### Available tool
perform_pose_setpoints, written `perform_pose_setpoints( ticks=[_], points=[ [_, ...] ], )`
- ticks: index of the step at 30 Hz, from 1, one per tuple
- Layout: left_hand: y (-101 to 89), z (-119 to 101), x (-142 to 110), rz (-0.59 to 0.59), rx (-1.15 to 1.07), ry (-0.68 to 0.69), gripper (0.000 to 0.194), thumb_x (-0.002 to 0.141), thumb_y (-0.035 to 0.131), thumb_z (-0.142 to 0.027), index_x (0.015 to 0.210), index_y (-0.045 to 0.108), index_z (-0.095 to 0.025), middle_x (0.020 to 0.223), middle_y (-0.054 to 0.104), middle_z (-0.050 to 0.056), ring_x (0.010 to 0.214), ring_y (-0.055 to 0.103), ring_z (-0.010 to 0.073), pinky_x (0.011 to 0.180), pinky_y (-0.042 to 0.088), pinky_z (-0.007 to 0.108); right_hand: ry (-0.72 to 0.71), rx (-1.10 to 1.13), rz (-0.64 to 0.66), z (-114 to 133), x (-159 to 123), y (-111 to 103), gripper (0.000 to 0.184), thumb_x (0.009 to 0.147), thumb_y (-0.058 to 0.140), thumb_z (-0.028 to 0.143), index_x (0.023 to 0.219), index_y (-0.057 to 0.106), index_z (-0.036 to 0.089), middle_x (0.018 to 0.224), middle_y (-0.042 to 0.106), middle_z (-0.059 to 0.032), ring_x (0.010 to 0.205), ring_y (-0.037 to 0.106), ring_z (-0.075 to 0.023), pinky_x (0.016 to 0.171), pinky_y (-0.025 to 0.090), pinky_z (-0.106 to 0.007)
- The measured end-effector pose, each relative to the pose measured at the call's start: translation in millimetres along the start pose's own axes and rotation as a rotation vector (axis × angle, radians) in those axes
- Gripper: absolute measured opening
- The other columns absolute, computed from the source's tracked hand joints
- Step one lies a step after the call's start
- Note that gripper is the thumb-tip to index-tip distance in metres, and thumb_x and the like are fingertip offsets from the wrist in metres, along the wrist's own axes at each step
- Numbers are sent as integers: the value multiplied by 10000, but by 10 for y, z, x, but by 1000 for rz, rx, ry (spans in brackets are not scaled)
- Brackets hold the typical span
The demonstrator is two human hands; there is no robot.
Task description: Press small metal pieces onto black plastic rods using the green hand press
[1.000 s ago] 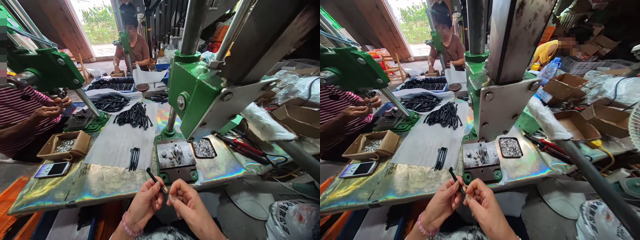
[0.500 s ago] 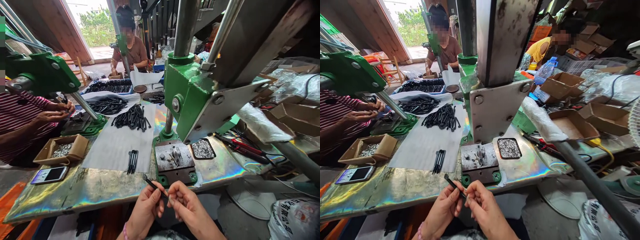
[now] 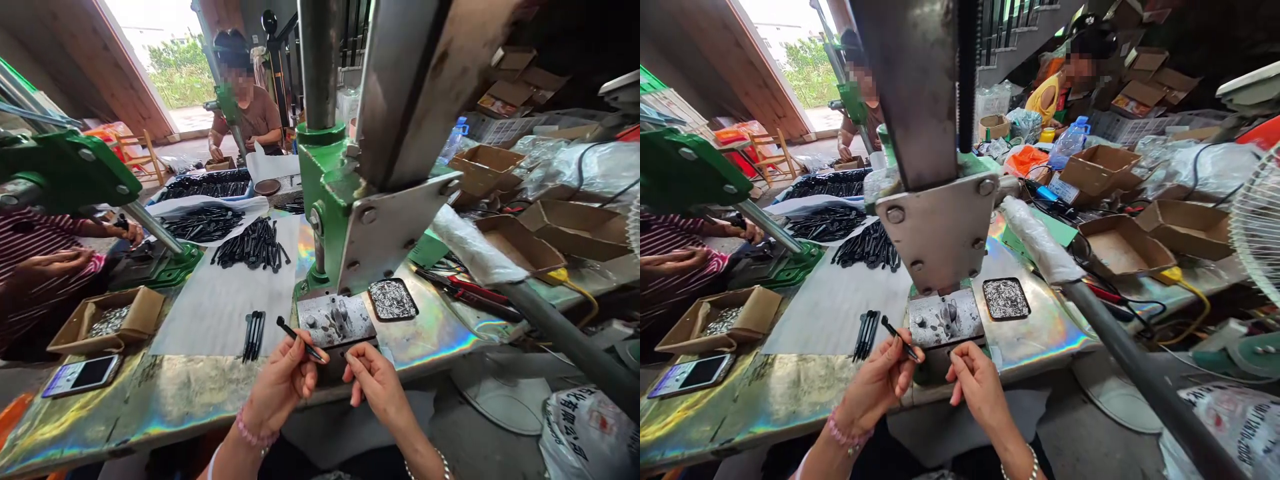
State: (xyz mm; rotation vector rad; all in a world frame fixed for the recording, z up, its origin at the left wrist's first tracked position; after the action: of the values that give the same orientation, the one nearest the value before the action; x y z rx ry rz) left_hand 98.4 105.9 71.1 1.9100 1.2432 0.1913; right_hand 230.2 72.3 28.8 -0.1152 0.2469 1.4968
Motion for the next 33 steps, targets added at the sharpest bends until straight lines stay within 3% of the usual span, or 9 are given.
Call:
perform_pose_setpoints(
  ticks=[9,15,19,27,33],
  points=[
    [281,-386,438,-75,508,208,263,867,635,-428,947,556,-189,857,729,23,470,557,47,425,459,147,-2,21,9,18,48,11,393,894,517,575,812,503,190,619,633,36,290,525,-60,301,274,-124],
    [408,-453,648,-132,952,356,265,886,552,-439,892,603,-179,812,712,25,448,527,65,426,450,186,0,32,30,-12,45,22,368,900,515,545,802,495,191,604,631,42,272,516,-62,279,268,-117],
    [433,-407,734,-134,1168,376,258,909,506,-400,873,633,-179,751,705,33,457,531,88,450,428,204,4,35,38,-21,60,14,325,920,503,499,812,496,193,608,636,44,272,519,-61,274,263,-116],
    [476,-443,753,-184,1406,393,320,912,471,-405,714,607,-193,522,589,-1,483,557,140,508,400,243,7,37,56,-14,75,20,257,938,488,423,829,516,192,619,648,43,277,522,-56,276,262,-111],
    [509,-431,780,-180,1457,357,293,903,454,-419,813,620,-195,549,587,-1,494,561,160,510,389,256,-1,22,53,-8,62,15,228,939,480,385,823,515,192,614,654,39,285,534,-60,282,269,-111]
  ],
)
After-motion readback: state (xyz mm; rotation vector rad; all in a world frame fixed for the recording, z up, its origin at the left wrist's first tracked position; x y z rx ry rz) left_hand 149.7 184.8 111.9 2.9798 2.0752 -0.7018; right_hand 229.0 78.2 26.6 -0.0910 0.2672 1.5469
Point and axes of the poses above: each hand's wrist, its own x-axis towards the middle knuckle, its own y-axis out of the palm, z = x × y, the point moved 10 cm from there along x, towards the middle knuckle
